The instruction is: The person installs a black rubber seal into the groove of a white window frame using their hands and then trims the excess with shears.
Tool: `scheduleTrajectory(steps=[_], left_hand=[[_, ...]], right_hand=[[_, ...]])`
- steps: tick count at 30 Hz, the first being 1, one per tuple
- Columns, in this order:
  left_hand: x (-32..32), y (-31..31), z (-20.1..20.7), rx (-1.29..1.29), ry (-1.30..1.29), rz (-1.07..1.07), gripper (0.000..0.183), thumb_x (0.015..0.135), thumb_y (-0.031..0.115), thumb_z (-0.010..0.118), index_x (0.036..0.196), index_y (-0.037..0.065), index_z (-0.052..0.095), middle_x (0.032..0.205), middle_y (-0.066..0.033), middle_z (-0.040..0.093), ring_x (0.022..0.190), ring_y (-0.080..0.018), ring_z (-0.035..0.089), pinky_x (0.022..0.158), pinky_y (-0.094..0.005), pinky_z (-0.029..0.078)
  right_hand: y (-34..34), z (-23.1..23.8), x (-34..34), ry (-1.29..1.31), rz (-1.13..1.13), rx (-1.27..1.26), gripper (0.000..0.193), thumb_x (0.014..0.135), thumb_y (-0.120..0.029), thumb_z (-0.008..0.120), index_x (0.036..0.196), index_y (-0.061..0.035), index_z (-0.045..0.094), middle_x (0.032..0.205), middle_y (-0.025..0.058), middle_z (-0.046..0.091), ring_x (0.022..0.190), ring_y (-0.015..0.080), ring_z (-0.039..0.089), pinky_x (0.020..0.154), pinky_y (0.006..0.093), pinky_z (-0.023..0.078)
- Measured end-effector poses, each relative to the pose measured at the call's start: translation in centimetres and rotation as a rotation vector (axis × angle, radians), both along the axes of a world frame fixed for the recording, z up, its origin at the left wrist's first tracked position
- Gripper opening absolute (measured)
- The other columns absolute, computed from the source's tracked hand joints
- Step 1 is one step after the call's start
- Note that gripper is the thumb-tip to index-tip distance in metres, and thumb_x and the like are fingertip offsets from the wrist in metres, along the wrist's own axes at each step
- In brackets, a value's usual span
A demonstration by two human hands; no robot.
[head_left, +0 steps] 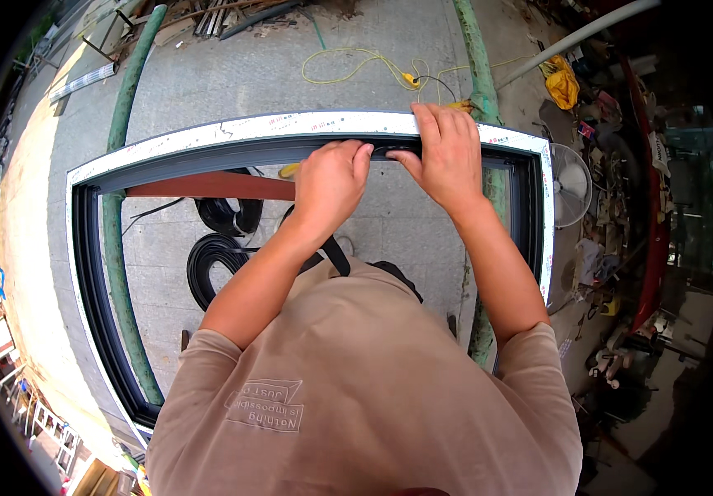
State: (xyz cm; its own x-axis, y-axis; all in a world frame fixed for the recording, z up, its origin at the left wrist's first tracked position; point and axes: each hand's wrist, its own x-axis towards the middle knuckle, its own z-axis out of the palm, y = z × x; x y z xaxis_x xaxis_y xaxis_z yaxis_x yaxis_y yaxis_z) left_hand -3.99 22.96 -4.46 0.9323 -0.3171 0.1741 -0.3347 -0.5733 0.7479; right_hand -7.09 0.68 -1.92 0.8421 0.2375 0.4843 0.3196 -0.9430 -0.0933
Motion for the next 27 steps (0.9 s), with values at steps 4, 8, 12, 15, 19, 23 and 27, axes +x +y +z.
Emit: scheduleTrajectory(steps=[4, 8, 12, 15, 19, 23, 27], left_hand=[[0.0, -0.1, 0.3, 0.012, 0.023, -0.006, 0.029, 0.111, 0.027, 0.069, 0.104, 0.002, 0.082, 0.094, -0.0228, 0.078, 0.087, -0.0472, 0.075, 0.078, -0.0548, 0.058], [-0.1, -0.3, 0.0, 0.027, 0.016, 0.014, 0.03, 0.111, 0.028, 0.069, 0.104, 0.002, 0.082, 0.094, -0.0231, 0.078, 0.087, -0.0475, 0.075, 0.079, -0.0557, 0.058], [0.0, -0.2, 0.1, 0.002, 0.005, 0.024, 0.032, 0.112, 0.029, 0.069, 0.102, 0.002, 0.082, 0.093, -0.0236, 0.078, 0.087, -0.0478, 0.075, 0.079, -0.0565, 0.058], [0.0, -0.2, 0.3, 0.025, 0.004, 0.015, 0.032, 0.112, 0.029, 0.068, 0.101, 0.002, 0.082, 0.093, -0.0238, 0.078, 0.088, -0.048, 0.075, 0.079, -0.0568, 0.058], [0.0, -0.6, 0.5, 0.05, -0.004, 0.006, 0.033, 0.112, 0.03, 0.068, 0.101, 0.002, 0.082, 0.092, -0.0241, 0.079, 0.088, -0.0486, 0.075, 0.079, -0.0573, 0.058], [0.2, -0.2, 1.0, 0.082, 0.036, -0.005, 0.035, 0.112, 0.032, 0.068, 0.101, 0.001, 0.082, 0.092, -0.0258, 0.077, 0.087, -0.0501, 0.074, 0.079, -0.0565, 0.057], [0.3, -0.1, 1.0, 0.072, 0.034, 0.01, 0.036, 0.112, 0.032, 0.068, 0.098, 0.001, 0.081, 0.088, -0.0262, 0.075, 0.086, -0.0507, 0.073, 0.077, -0.0566, 0.056]], right_hand=[[0.2, -1.4, 0.4, -0.052, -0.065, 0.019, 0.079, 0.076, -0.029, 0.101, 0.141, -0.003, 0.065, 0.132, 0.0169, 0.07, 0.122, 0.0408, 0.065, 0.109, 0.0552, 0.049], [0.6, -1.5, 0.4, -0.084, -0.072, 0.03, 0.079, 0.073, -0.031, 0.102, 0.138, -0.0031, 0.066, 0.128, 0.0171, 0.07, 0.12, 0.0405, 0.066, 0.109, 0.0552, 0.05], [1.3, -0.7, 0.4, -0.05, -0.084, 0.045, 0.081, 0.071, -0.032, 0.102, 0.138, -0.0033, 0.066, 0.127, 0.0168, 0.07, 0.119, 0.0399, 0.066, 0.108, 0.0543, 0.05], [2.4, -0.5, 0.7, -0.07, -0.07, 0.041, 0.081, 0.07, -0.034, 0.103, 0.136, -0.0036, 0.067, 0.124, 0.0159, 0.071, 0.117, 0.039, 0.067, 0.108, 0.0541, 0.049], [2.0, -1.5, 0.9, -0.052, -0.119, 0.051, 0.08, 0.07, -0.035, 0.103, 0.135, -0.0051, 0.068, 0.123, 0.014, 0.072, 0.117, 0.0375, 0.067, 0.107, 0.0534, 0.05], [1.4, -1.0, 0.7, 0.046, -0.078, 0.078, 0.078, 0.073, -0.028, 0.102, 0.141, -0.0077, 0.069, 0.127, 0.0132, 0.073, 0.12, 0.0361, 0.068, 0.106, 0.0533, 0.051], [-1.6, 0.8, 0.0, 0.092, 0.006, 0.049, 0.08, 0.077, -0.023, 0.1, 0.149, -0.0122, 0.069, 0.131, 0.0119, 0.073, 0.125, 0.0361, 0.068, 0.111, 0.0545, 0.051]])
